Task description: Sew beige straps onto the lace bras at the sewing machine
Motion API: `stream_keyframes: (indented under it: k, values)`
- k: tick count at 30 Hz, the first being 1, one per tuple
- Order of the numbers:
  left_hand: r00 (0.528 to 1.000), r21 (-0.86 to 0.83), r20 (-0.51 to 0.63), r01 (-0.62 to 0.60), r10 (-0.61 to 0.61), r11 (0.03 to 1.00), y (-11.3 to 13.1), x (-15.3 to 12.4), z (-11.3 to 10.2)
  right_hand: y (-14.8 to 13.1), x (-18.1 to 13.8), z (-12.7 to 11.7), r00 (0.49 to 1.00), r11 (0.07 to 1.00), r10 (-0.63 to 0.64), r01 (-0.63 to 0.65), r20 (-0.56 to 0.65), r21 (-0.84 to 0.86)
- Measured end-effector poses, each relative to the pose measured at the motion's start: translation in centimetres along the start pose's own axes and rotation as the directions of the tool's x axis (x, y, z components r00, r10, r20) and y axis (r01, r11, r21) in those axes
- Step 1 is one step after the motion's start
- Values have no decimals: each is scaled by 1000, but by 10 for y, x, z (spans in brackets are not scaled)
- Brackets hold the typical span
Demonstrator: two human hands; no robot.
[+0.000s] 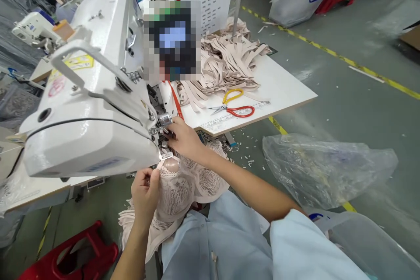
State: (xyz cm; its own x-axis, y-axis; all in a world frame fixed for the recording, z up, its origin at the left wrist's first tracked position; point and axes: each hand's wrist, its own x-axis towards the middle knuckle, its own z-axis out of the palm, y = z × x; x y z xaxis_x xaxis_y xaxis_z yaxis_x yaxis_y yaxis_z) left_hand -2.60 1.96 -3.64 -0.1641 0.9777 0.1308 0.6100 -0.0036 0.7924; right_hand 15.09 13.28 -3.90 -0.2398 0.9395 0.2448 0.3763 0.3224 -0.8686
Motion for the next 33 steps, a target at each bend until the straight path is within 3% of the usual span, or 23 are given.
stream_keyframes:
  k: [4, 11, 14, 17, 19, 21, 23, 25, 27, 29, 31, 33]
  values:
    - [999, 25, -43, -11, 12, 1000, 6, 4, 1, 1, 3, 0, 996, 1000, -6, 8, -90, 25]
    - [995, 88, -79, -51, 58, 995, 9, 7, 5, 7, 5, 0, 986, 991, -90, 102, -143, 81]
    - [999, 74, -13, -28, 29, 997, 9, 12, 2, 8, 6, 3, 983, 989, -92, 109, -160, 99]
    - [991, 19, 113, 75, -76, 997, 7, 15, -2, 7, 3, 2, 985, 983, -71, 96, -160, 158]
    - [926, -97, 319, 246, -204, 964, 5, 9, -2, 5, -3, -5, 989, 970, -54, 84, -136, 228]
    - [748, -222, 594, 506, -296, 834, 4, -6, 4, -1, -13, -17, 997, 961, -38, 56, -71, 272]
    - [561, -269, 781, 699, -274, 663, 5, -27, 16, -11, -25, -33, 999, 962, -43, 38, 12, 271]
    - [458, -273, 870, 757, -184, 594, 8, -47, 30, -21, -38, -48, 995, 965, -58, 35, 79, 260]
    - [437, -274, 894, 711, -102, 648, 10, -60, 43, -27, -50, -57, 992, 957, -40, 3, 120, 291]
    - [447, -271, 893, 635, -57, 724, 7, -65, 53, -24, -63, -56, 984, 901, 48, -118, 174, 417]
    - [486, -252, 872, 545, -57, 800, -3, -62, 57, -8, -76, -48, 954, 728, 221, -301, 205, 616]
    - [523, -210, 850, 446, -63, 870, -19, -56, 53, 19, -90, -39, 875, 468, 462, -381, 147, 797]
